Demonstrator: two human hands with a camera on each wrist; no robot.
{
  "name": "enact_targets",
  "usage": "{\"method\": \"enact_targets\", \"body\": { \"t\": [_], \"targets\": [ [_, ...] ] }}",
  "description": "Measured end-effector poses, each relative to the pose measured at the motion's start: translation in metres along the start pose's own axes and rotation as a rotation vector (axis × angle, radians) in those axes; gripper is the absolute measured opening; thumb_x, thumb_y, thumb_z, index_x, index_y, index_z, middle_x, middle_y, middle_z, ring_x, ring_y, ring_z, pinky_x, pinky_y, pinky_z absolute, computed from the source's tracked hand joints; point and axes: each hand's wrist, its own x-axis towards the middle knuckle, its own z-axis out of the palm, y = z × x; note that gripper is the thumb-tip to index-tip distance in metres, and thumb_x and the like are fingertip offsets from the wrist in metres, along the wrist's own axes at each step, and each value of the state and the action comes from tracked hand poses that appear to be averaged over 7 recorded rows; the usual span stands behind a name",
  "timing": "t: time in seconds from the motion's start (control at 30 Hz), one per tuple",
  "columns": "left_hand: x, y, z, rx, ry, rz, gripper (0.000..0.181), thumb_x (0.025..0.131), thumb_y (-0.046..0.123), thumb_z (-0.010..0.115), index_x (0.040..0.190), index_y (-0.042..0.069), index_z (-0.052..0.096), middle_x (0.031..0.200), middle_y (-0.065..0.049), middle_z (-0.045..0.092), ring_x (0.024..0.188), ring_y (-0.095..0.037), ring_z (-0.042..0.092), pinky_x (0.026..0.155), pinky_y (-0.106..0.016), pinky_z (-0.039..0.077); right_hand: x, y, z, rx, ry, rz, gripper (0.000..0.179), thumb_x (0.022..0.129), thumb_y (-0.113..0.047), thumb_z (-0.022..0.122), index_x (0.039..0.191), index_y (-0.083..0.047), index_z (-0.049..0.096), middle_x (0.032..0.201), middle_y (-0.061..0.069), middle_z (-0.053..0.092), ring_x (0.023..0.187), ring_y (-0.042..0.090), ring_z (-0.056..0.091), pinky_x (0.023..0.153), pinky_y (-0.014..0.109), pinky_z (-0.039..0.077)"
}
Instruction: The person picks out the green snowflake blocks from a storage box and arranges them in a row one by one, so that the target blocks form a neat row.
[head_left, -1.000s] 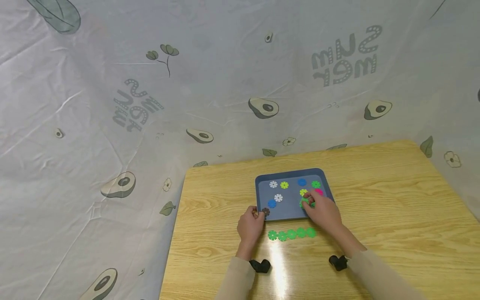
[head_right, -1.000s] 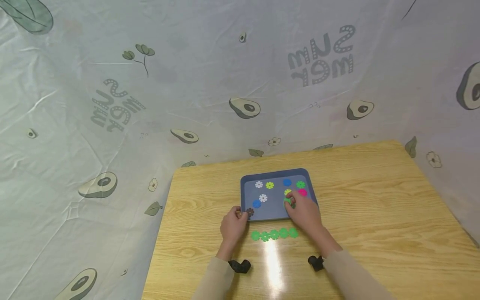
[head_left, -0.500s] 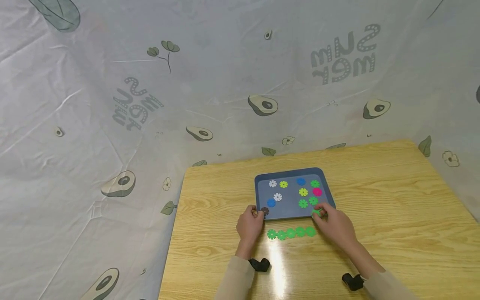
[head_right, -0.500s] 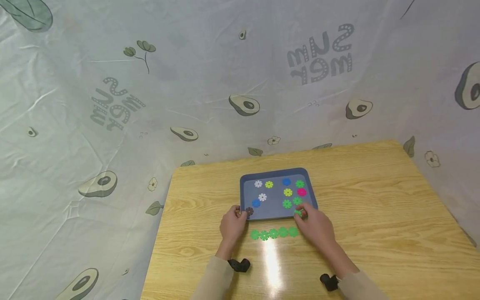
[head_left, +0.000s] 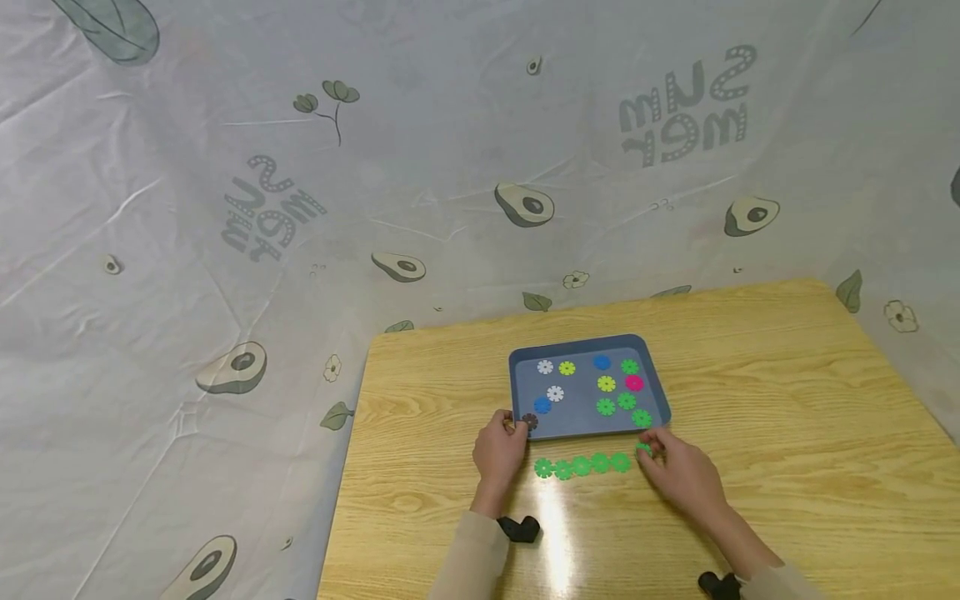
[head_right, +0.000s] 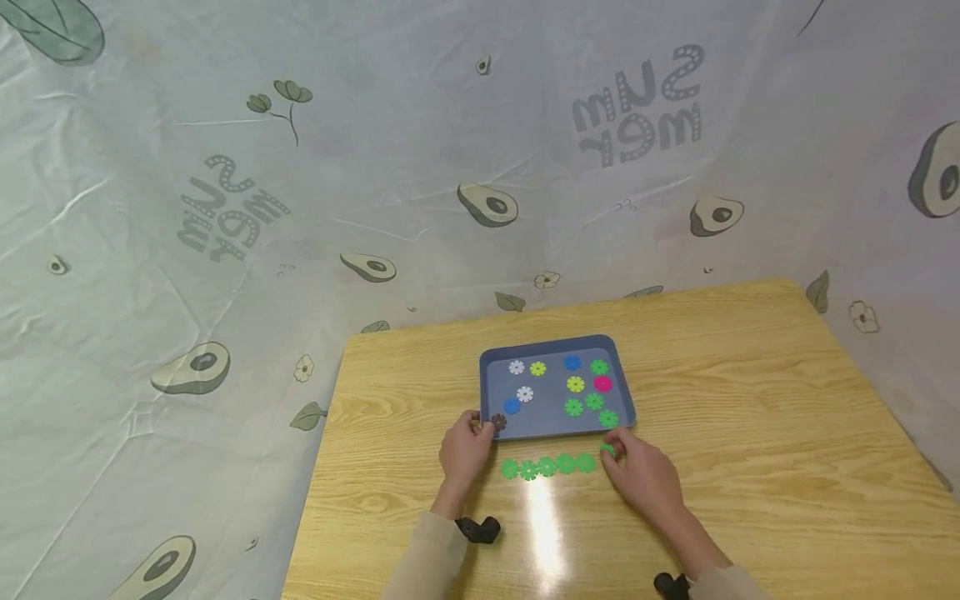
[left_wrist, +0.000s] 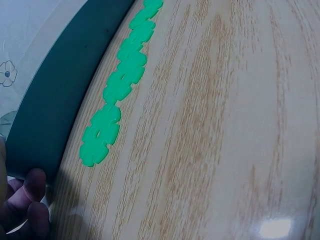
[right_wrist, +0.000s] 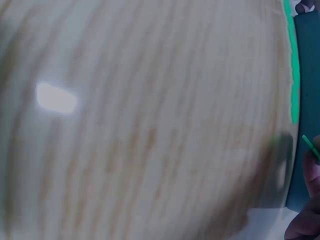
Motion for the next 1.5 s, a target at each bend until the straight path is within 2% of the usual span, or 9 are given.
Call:
{"method": "enact_targets", "body": {
  "t": [0.37,0.6,0.77,1.1,1.5],
  "targets": [
    [0.004,0.0,-0.001,0.005,-0.003,-0.012,0.025,0.091,0.028,0.064,0.107,0.012,0.075,0.061,0.011,0.054,0.048,-0.011,0.047,0.048,-0.032,0.035,-0.003,0.003,0.003,-0.001,-0.055,0.031,0.018,0.093,-0.017,0.072,0.109,-0.008,0.071,0.089,0.001,0.068,0.06,0.013,0.05,0.052,0.033,0.041],
    [0.005,0.001,0.0,0.004,0.0,-0.018,0.024,0.091,0.027,0.066,0.106,0.011,0.075,0.062,0.011,0.055,0.049,-0.011,0.048,0.049,-0.032,0.035,-0.002,0.007,0.006,-0.022,-0.073,0.031,0.02,0.092,-0.02,0.075,0.109,-0.008,0.073,0.096,0.001,0.067,0.083,0.019,0.064,0.065,0.042,0.051],
    [0.003,0.0,0.0,0.001,0.0,-0.021,0.025,0.09,0.027,0.065,0.107,0.012,0.075,0.062,0.011,0.055,0.049,-0.011,0.048,0.049,-0.032,0.035,-0.002,0.009,0.008,-0.03,-0.082,0.037,0.022,0.092,-0.023,0.075,0.109,-0.009,0.074,0.1,0.003,0.068,0.092,0.025,0.066,0.073,0.049,0.053],
    [0.001,-0.001,0.0,0.01,-0.01,-0.019,0.025,0.09,0.028,0.064,0.108,0.013,0.075,0.061,0.012,0.054,0.049,-0.01,0.047,0.047,-0.032,0.034,-0.004,0.008,0.01,-0.031,-0.068,0.035,0.022,0.094,-0.023,0.073,0.11,-0.008,0.074,0.104,0.006,0.068,0.095,0.026,0.066,0.077,0.051,0.053],
    [0.002,-0.001,0.001,0.013,-0.004,-0.012,0.025,0.092,0.028,0.065,0.108,0.012,0.075,0.061,0.012,0.054,0.047,-0.01,0.047,0.045,-0.032,0.035,0.007,-0.006,-0.001,-0.012,0.0,-0.037,0.019,0.095,-0.021,0.072,0.108,-0.008,0.075,0.096,0.002,0.066,0.089,0.024,0.065,0.075,0.048,0.052]
  ]
}}
